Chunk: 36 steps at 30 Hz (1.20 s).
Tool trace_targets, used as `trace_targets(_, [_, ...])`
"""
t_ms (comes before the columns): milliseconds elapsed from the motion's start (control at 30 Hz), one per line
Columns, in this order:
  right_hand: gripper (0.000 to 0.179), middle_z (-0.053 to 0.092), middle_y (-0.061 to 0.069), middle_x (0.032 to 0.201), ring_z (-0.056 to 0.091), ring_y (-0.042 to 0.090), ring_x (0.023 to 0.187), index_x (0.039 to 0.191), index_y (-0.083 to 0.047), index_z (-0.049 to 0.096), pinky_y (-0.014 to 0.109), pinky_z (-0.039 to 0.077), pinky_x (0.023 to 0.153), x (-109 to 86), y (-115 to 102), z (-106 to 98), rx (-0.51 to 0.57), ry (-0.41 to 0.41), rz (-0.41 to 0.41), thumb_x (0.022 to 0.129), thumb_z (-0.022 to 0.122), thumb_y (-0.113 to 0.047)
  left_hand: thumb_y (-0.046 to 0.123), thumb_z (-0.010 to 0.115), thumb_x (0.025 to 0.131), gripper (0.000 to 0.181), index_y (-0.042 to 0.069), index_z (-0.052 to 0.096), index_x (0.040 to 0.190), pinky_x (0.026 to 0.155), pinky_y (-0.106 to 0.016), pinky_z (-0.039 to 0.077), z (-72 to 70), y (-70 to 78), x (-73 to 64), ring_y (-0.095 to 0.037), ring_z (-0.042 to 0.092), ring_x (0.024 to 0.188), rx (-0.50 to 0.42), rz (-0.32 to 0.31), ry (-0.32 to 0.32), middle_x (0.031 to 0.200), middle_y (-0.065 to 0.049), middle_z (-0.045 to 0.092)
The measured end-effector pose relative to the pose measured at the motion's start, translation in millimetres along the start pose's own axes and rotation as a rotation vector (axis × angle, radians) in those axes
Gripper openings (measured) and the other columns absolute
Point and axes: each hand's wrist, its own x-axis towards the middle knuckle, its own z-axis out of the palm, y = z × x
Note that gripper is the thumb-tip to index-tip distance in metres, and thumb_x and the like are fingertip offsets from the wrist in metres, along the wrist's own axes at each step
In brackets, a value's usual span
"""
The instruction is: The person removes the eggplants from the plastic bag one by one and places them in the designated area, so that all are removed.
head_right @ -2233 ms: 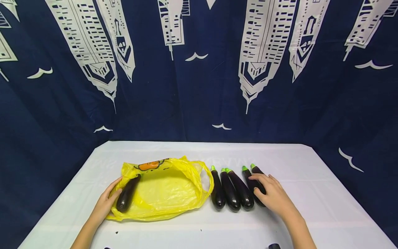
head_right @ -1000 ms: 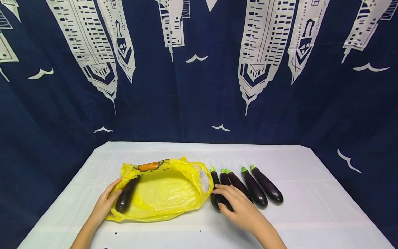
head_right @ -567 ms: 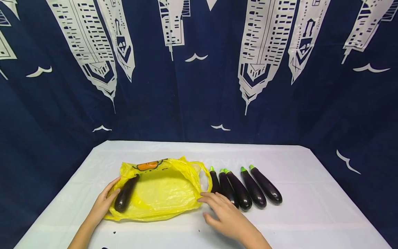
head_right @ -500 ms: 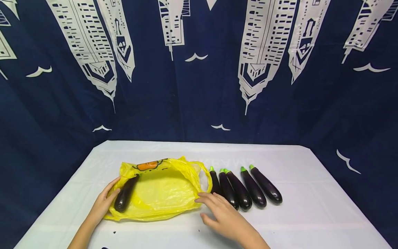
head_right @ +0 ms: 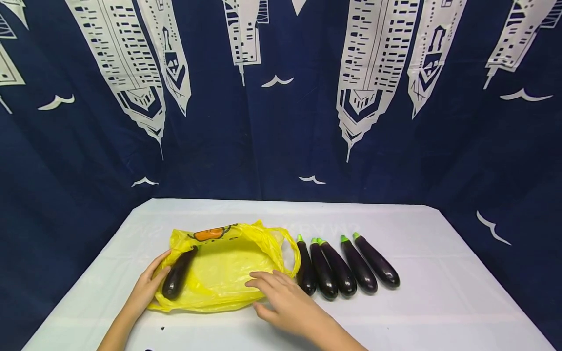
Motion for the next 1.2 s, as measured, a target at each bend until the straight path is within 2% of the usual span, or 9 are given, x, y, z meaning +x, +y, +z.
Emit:
trace_targets(567, [0.034, 0.049, -0.002, 0.133, 0.048, 0.015, 0.122, 0.123, -0.018, 0.052, 0.038, 0.036, 0.107, 55.0, -25, 17, 0.037, -0.148, -0.003, 0.090, 0.050, -0.027, 0.037, 0.044, 0.095, 0.049, 0.020, 0.036, 0.139, 0.104, -0.066, 0.015, 0.5, -0.2, -0.6, -0.039, 0.018, 0.137, 0.019, 0.004, 0.005, 0.148, -0.012, 0.028])
trace_targets(900, [0.034, 0.052, 0.000, 0.130, 0.050, 0.015, 0.119, 0.123, -0.016, 0.052, 0.034, 0.041, 0.102, 83.7, -37, 40, 0.030, -0.100, -0.062, 0.091, 0.050, -0.026, 0.036, 0.044, 0.095, 0.048, 0.020, 0.036, 0.139, 0.104, -0.066, 0.015, 0.4, 0.0, -0.1, -0.038, 0.018, 0.137, -0.001, 0.018, 0.008, 0.148, -0.012, 0.028])
trace_targets(1200, [0.038, 0.053, -0.002, 0.128, 0.050, 0.013, 0.119, 0.127, -0.015, 0.050, 0.030, 0.042, 0.101, 105.9, -46, 63, 0.022, -0.110, -0.067, 0.091, 0.049, -0.028, 0.034, 0.044, 0.095, 0.046, 0.019, 0.037, 0.138, 0.103, -0.066, 0.018, -0.5, 2.0, -1.6, -0.038, 0.022, 0.136, 0.010, 0.034, 0.007, 0.147, -0.013, 0.030])
